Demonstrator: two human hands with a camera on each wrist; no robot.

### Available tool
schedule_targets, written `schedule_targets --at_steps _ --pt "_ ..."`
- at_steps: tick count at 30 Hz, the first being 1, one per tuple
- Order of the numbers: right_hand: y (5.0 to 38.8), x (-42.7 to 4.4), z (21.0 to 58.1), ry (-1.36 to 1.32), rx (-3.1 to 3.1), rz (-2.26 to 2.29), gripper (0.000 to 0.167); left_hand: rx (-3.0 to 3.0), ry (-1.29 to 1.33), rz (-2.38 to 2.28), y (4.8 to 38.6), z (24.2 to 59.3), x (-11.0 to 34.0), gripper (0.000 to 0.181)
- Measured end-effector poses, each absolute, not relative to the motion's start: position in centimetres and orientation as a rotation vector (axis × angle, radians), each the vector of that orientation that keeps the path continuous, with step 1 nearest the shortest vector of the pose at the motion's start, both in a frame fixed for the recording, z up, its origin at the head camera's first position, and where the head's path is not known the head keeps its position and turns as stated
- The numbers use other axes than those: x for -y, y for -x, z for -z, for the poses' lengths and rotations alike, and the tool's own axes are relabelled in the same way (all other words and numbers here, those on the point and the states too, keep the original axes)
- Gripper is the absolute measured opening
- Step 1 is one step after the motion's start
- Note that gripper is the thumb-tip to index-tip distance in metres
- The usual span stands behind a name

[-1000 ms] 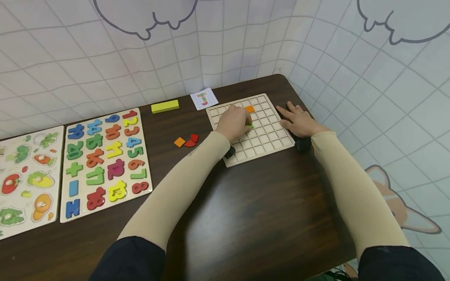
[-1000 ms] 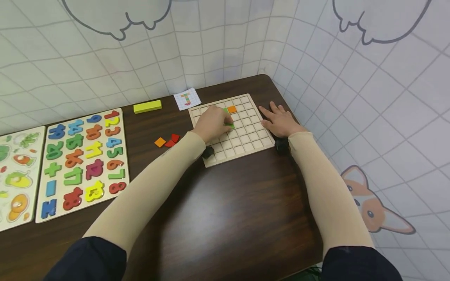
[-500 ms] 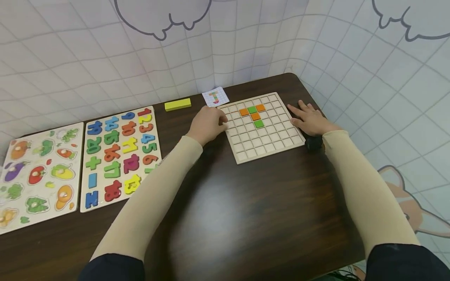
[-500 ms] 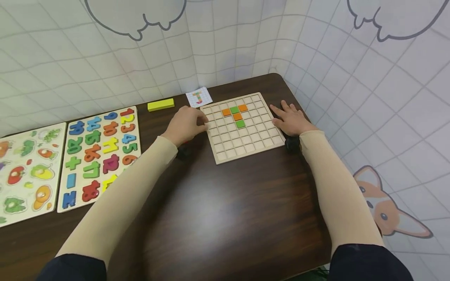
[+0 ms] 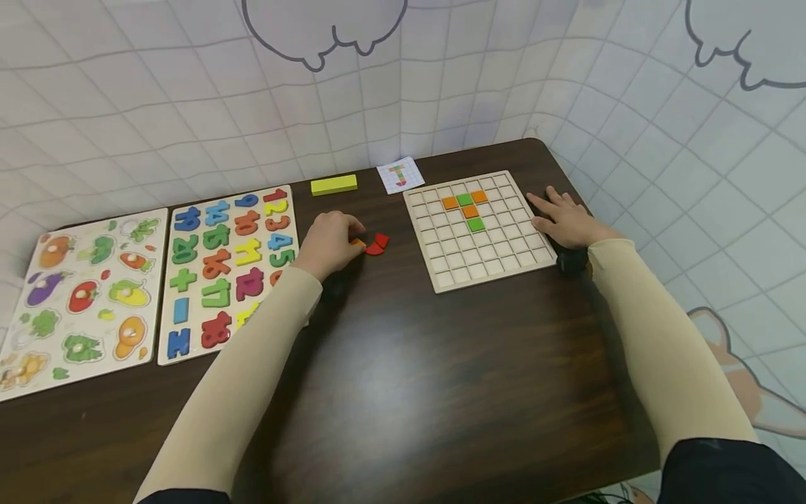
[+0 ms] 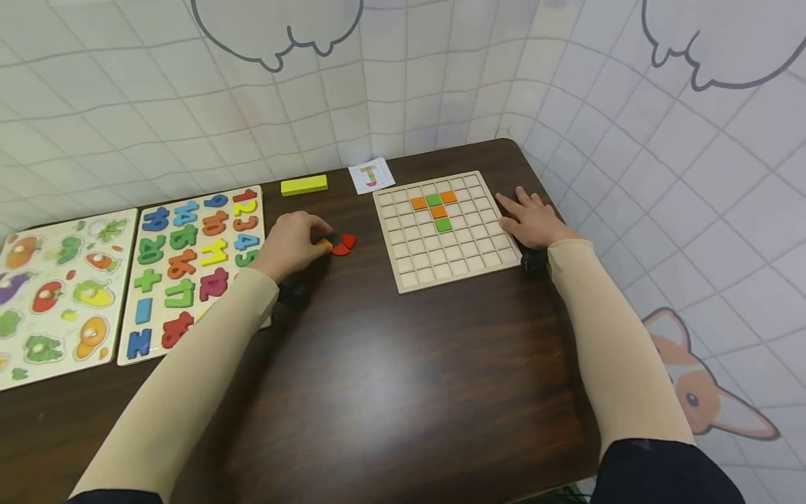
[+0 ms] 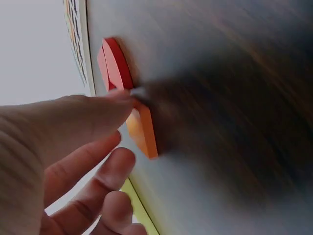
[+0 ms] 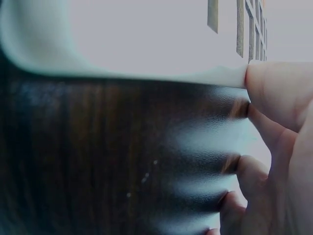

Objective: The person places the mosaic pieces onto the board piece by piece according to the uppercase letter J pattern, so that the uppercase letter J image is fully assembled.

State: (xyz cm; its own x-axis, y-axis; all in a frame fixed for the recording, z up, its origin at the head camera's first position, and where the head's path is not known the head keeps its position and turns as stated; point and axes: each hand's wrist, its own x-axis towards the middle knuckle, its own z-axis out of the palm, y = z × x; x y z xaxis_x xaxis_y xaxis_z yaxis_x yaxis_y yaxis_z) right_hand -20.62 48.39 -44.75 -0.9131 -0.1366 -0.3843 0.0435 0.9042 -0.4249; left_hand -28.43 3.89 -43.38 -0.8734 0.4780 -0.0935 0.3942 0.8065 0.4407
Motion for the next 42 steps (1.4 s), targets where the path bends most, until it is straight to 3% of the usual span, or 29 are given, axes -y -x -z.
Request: schedule_targets --at_steps 19,34,42 --pt "20.5 -48.8 45.3 0.06 -2.669 0.601 0.066 -2.815 -0.651 -0.638 28.7 43.8 -3.9 0.031" --pt "20.7 -48.6 45.3 0.057 -2.68 0.632 0.065 -2.755 -0.902 -0.645 26.8 43.4 -14.5 0.025" --pt "20.4 -48.5 45.0 0.053 -2.685 0.644 0.064 -2.698 -1.075 -0.599 25.8 43.9 -19.7 0.008"
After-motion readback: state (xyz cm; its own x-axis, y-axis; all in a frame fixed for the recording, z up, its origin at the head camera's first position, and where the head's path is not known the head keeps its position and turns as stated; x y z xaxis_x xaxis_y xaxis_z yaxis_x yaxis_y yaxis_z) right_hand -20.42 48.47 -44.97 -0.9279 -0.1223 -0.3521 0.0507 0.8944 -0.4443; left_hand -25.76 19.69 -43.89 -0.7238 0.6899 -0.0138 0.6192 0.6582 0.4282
